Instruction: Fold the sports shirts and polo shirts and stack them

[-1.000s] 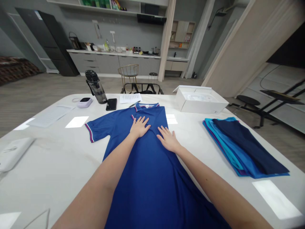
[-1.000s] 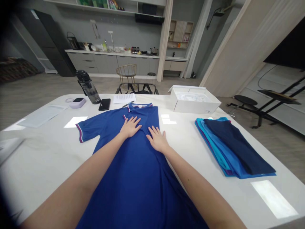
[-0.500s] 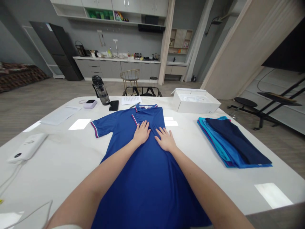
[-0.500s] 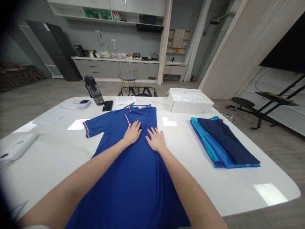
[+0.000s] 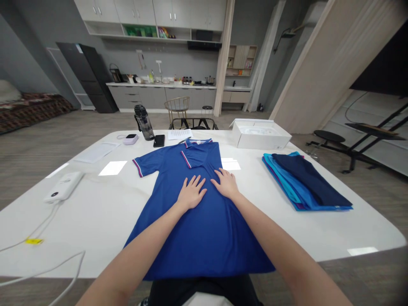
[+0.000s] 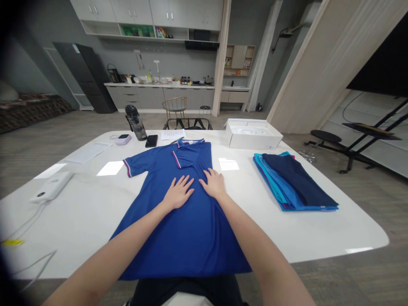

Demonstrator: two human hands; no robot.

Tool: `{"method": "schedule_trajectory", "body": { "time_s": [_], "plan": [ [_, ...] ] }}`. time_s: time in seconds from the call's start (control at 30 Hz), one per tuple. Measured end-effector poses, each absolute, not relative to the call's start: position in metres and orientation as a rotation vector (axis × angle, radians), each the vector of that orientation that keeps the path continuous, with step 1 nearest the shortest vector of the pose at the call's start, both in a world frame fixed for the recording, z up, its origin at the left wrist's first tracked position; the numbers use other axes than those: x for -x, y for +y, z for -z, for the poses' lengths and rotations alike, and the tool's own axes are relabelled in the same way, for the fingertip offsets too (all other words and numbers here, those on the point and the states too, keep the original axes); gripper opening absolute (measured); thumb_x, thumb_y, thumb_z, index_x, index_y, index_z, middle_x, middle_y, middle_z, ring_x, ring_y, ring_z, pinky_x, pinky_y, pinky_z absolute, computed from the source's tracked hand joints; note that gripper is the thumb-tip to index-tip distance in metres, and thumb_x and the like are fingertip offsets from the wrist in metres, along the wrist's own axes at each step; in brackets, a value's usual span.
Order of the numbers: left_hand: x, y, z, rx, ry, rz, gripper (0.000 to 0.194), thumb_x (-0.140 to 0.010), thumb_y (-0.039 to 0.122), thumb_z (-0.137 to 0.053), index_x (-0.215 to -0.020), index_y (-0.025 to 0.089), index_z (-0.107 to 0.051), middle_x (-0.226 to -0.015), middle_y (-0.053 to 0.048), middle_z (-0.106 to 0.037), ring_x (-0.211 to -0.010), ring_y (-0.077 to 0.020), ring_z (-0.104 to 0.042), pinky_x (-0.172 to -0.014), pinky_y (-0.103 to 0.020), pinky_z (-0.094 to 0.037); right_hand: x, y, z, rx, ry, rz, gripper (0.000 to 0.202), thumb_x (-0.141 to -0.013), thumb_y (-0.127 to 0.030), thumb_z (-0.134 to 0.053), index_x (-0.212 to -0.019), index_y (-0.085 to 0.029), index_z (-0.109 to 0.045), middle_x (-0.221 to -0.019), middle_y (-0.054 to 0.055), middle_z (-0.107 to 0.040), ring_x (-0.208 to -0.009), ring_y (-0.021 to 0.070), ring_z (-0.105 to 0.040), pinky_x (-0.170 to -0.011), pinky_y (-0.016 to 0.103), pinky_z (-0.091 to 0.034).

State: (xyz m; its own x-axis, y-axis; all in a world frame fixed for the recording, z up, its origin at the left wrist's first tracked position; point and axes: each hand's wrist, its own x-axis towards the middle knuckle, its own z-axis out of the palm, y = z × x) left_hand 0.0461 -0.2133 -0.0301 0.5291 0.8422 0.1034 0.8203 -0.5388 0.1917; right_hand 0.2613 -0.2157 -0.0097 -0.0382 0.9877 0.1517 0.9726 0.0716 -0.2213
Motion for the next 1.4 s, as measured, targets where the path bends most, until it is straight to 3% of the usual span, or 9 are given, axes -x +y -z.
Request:
{"method": "schedule_trajectory", "body": {
  "time_s": [0.1,0.3,0.47,0.67,0.83,1.03,1.13,1.23,1.4],
  "plan": [
    [-0.046,-0.213,0.03,-2.642,1.441,-0.267,0.061,-0.103,0.057,-0.023,-0.157,0.031,-0.035,-0.165,-0.005,-0.029,-0.154,-0.0269,-0.022,-0.123,-0.055,-0.013,-0.267,-0.251,0.01,1.954,-2.13,-0.093,0.057,-0.1,-0.057,-0.043,-0.146,-0.024,-0.051,-0.157,0.012,-0.041,-0.142,0.0282,-0.036,-0.116,0.052,-0.026],
    [-0.048,-0.216,0.024,-2.629,1.468,-0.234,0.059,-0.103,0.054,-0.027,-0.156,0.03,-0.037,-0.164,-0.006,-0.032,-0.153,-0.0277,-0.024,-0.123,-0.056,-0.015,-0.284,-0.331,0.005,1.991,-2.178,-0.148,0.054,-0.102,-0.049,-0.043,-0.15,-0.026,-0.046,-0.157,0.012,-0.042,-0.142,0.0288,-0.038,-0.116,0.05,-0.027],
    [-0.059,-0.242,0.014,-2.715,1.351,-0.398,0.046,-0.104,0.035,-0.033,-0.144,0.023,-0.052,-0.149,-0.01,-0.053,-0.14,-0.0231,-0.045,-0.123,-0.048,-0.02,-0.3,-0.39,-0.005,2.051,-2.103,-0.096,0.04,-0.1,-0.043,-0.05,-0.134,-0.024,-0.06,-0.132,0.013,-0.06,-0.12,0.028,-0.056,-0.098,0.041,-0.042],
    [-0.087,-0.308,0.003,-2.722,0.951,-0.446,0.037,-0.1,0.027,-0.043,-0.133,0.024,-0.061,-0.13,-0.007,-0.064,-0.121,-0.0215,-0.057,-0.11,-0.039,-0.039,-0.313,-0.437,-0.012,2.25,-1.987,-0.062,0.025,-0.097,-0.039,-0.053,-0.111,-0.022,-0.065,-0.11,0.011,-0.069,-0.108,0.0288,-0.06,-0.091,0.043,-0.039],
    [-0.094,-0.348,0.0,-2.64,0.882,-0.467,0.035,-0.097,0.024,-0.048,-0.127,0.024,-0.065,-0.124,-0.007,-0.066,-0.117,-0.0233,-0.058,-0.108,-0.041,-0.041,-0.325,-0.459,-0.02,2.436,-1.906,-0.077,0.026,-0.093,-0.035,-0.055,-0.106,-0.017,-0.068,-0.11,0.015,-0.07,-0.109,0.031,-0.061,-0.091,0.043,-0.039],
    [-0.092,-0.376,0.001,-1.986,1.036,-0.689,0.024,-0.093,0.034,-0.057,-0.108,0.023,-0.073,-0.112,-0.007,-0.072,-0.106,-0.0238,-0.065,-0.104,-0.04,-0.047,-0.309,-0.48,-0.041,2.205,-1.885,-0.296,0.024,-0.091,-0.028,-0.053,-0.11,-0.021,-0.066,-0.091,0.007,-0.074,-0.09,0.025,-0.068,-0.082,0.034,-0.044],
    [-0.091,-0.396,-0.008,-1.317,1.034,-0.689,0.033,-0.09,0.05,-0.061,-0.096,0.019,-0.072,-0.096,-0.01,-0.074,-0.088,-0.0223,-0.07,-0.09,-0.038,-0.055,-0.285,-0.488,-0.054,1.823,-1.89,-0.394,0.021,-0.092,-0.026,-0.051,-0.107,-0.025,-0.065,-0.099,0.003,-0.073,-0.092,0.0218,-0.067,-0.082,0.03,-0.048],
    [-0.085,-0.415,-0.023,-0.79,0.858,-0.588,0.042,-0.086,0.059,-0.066,-0.091,0.017,-0.068,-0.091,-0.01,-0.073,-0.082,-0.0199,-0.071,-0.081,-0.035,-0.059,-0.258,-0.496,-0.059,1.564,-1.947,-0.43,0.025,-0.089,-0.016,-0.048,-0.106,-0.025,-0.064,-0.102,0.003,-0.07,-0.093,0.0198,-0.065,-0.084,0.03,-0.049],
    [-0.065,-0.433,-0.035,-0.597,0.823,-0.704,0.024,-0.08,0.035,-0.078,-0.081,0.018,-0.062,-0.078,-0.003,-0.069,-0.067,-0.0138,-0.067,-0.067,-0.028,-0.058,-0.228,-0.506,-0.033,1.519,-2.082,-0.22,0.032,-0.086,-0.013,-0.051,-0.114,-0.021,-0.063,-0.105,0.009,-0.065,-0.099,0.0251,-0.06,-0.091,0.038,-0.046]
  ]
}}
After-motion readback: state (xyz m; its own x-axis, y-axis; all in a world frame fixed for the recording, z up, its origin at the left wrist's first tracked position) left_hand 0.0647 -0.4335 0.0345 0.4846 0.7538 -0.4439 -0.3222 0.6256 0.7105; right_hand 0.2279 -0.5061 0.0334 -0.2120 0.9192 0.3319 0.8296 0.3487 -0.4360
